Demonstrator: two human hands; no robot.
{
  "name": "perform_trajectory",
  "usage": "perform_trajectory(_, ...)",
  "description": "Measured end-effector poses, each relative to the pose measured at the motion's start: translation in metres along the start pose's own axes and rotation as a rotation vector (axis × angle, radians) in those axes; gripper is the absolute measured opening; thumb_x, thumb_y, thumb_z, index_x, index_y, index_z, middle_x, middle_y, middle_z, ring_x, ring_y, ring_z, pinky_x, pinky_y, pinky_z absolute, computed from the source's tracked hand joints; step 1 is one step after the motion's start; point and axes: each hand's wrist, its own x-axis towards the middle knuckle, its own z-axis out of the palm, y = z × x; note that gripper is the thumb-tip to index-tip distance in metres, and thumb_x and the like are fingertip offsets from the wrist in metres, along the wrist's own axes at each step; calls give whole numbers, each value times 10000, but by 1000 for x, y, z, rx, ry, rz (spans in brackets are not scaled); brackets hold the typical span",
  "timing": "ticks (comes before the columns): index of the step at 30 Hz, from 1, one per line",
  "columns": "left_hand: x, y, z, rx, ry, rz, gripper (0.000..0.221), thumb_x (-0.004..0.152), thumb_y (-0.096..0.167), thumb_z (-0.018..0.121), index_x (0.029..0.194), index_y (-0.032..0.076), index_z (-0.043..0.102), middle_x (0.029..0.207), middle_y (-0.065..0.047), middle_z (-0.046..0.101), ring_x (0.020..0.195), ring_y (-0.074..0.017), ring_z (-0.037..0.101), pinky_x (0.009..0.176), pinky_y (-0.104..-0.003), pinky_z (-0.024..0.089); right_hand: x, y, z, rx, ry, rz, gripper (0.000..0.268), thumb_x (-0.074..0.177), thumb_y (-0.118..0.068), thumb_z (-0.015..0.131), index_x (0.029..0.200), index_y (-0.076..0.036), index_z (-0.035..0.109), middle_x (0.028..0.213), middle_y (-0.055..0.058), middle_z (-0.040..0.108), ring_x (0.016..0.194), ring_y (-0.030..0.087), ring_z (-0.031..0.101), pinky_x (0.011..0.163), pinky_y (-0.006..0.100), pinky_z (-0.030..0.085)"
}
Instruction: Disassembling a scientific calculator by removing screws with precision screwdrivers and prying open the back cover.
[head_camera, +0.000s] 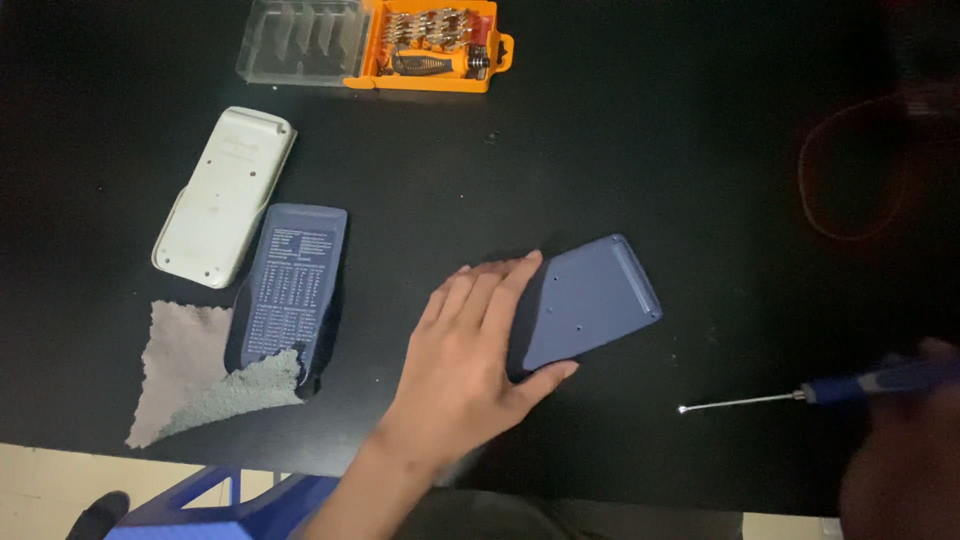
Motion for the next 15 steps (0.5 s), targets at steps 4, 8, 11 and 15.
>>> perform_trajectory(4,1,5,-6,-74,-12,-14,757,911,468,739,1457,36,443,1405,-169,581,1250,-350,574,1049,-475,447,12,-35,-8,162,-70,223,355,1217,40,472,1556,148,467,1409,378,539,1231,507,522,1012,591,388)
perform_trajectory(8,0,6,-8,-157,-4,-62,773,924,480,720,1476,34,411,1437,-176,560,1265,-358,577,998,-494,494,8,-30,-7,-228,-62,42,410,1171,36,637,1567,132,588,1371,327,667,1192,451,640,1024,488,467)
perform_trajectory(11,-1,2,-19,-209,13,-84,805,902,464,746,1484,23,406,1450,-206,554,1310,-360,568,1060,-488,479,9,-35,-8,-113,-39,96,375,1200,51,599,1562,142,570,1362,364,638,1177,493,612,991,542,441)
perform_trajectory(15,-4,-8,-39,-267,114,-227,842,872,381,793,1506,32,361,1434,-213,534,1326,-343,584,1092,-459,501,7,-28,-7,-84,-19,78,329,1271,12,518,1570,139,568,1353,372,625,1191,510,596,1009,546,415)
